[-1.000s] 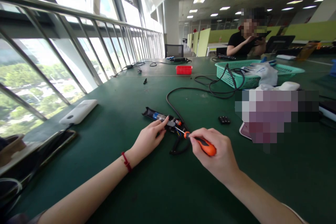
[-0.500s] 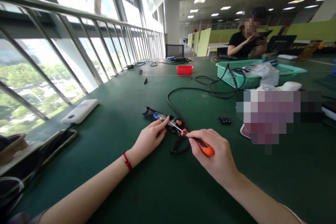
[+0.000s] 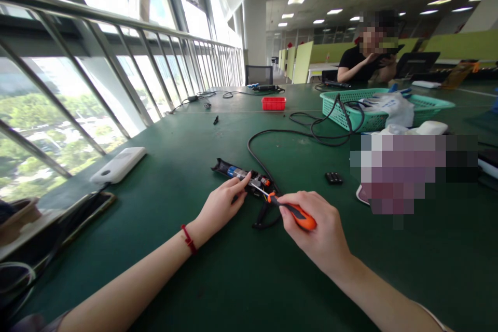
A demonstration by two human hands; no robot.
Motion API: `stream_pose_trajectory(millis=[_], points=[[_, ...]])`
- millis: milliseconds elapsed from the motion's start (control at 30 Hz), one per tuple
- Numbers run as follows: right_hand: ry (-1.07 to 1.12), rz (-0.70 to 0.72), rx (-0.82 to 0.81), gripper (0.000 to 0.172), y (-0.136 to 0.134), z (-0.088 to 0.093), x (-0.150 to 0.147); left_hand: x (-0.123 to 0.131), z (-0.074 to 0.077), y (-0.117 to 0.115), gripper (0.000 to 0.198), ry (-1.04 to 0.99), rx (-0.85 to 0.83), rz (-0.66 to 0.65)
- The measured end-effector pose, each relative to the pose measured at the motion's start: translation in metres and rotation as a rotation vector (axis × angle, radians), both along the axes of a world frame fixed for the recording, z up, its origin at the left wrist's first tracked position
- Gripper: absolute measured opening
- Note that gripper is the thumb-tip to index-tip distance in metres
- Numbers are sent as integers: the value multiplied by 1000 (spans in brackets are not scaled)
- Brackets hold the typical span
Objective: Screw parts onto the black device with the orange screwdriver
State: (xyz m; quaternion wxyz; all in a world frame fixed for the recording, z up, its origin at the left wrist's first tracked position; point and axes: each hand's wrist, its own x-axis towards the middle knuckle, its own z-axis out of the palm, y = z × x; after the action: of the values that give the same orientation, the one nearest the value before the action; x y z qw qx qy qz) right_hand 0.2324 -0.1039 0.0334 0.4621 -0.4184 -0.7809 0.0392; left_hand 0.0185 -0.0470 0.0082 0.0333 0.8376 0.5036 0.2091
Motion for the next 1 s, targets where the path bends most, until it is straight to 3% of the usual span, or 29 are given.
stream_pose_trajectory(millis=[367,500,767,900,1000], points=[[-8,-40,-28,9,2,-3,2,-1,0,0,47,23,-6,-7],[44,-53,8,20,4,-5,3,-1,-1,1,47,11,13,-9],[-83,106,86,11,2,0,-3,-1,-1,1,47,10,6,-3],[-139,114,296,14,0,6,2,-1,2,0,47,24,-1,-2],[-221,-56,482,12,7,12,22,0,3,-1,47,35,-6,4]])
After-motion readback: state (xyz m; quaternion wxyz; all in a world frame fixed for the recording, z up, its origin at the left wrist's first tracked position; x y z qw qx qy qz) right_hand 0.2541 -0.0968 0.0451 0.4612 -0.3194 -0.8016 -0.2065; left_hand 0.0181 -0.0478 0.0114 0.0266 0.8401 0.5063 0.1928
